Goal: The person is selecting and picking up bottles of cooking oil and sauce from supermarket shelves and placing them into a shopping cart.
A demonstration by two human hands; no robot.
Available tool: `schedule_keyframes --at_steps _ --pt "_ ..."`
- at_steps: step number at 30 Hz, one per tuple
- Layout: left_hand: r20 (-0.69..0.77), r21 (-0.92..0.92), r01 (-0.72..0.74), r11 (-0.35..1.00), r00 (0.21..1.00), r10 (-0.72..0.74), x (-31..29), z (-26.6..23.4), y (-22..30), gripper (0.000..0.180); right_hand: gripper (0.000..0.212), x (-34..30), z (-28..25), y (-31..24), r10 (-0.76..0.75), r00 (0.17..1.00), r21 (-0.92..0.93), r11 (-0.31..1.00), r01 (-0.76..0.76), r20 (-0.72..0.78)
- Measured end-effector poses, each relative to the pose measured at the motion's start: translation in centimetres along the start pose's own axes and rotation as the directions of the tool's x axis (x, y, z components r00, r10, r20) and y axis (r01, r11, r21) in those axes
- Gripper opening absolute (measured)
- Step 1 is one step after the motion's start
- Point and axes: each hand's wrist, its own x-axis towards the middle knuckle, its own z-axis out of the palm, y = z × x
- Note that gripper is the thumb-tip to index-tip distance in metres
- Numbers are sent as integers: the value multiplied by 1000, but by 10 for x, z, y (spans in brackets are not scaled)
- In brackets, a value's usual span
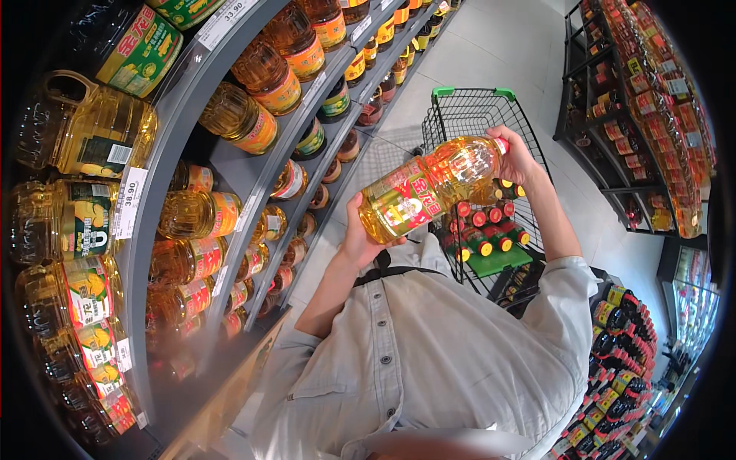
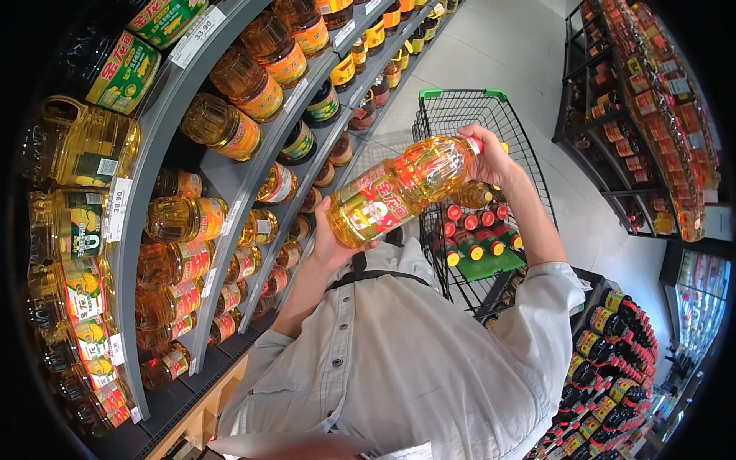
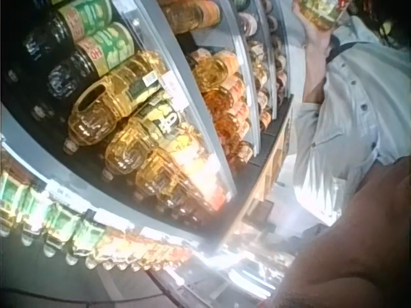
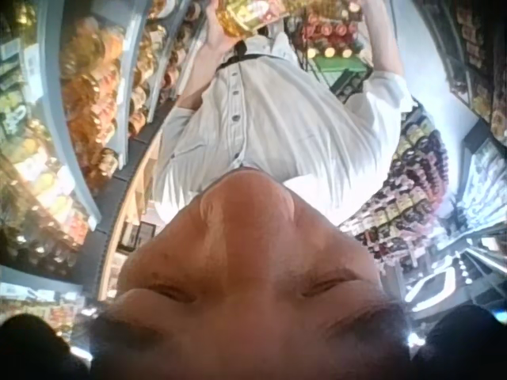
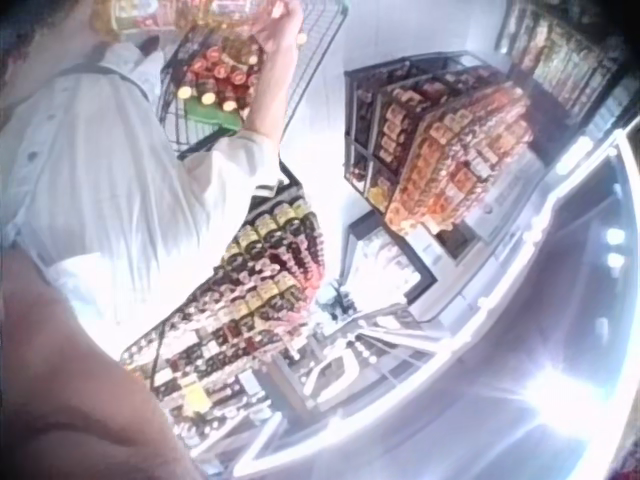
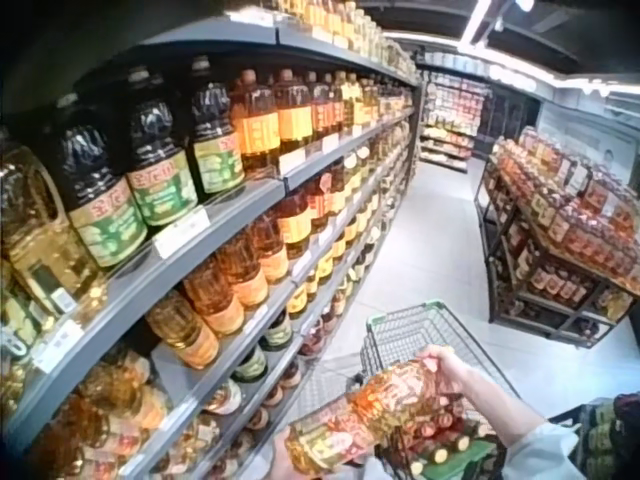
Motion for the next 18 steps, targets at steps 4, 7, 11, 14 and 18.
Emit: schedule_keyframes --at_steps 4,7,11,14,18 --pt "-52 -57 -51 997 997 48 5 1 -5 76 35 3 12 -15 10 999 -29 1000 -8 45" --pt "-74 -118 -141 983 988 133 1 -6 -14 74 47 28 8 -13 12 999 -141 990 -5 49" --pt "-251 -300 -414 859 903 348 9 -42 -54 57 51 48 -12 11 -86 970 -85 991 108 227" --pt "-262 -316 -508 801 859 441 -14 -49 -73 51 68 67 -12 29 -111 832 -167 957 237 543" --pt "-427 -168 -688 706 696 577 -62 -60 -97 54 93 81 49 76 -16 824 -224 959 173 566"
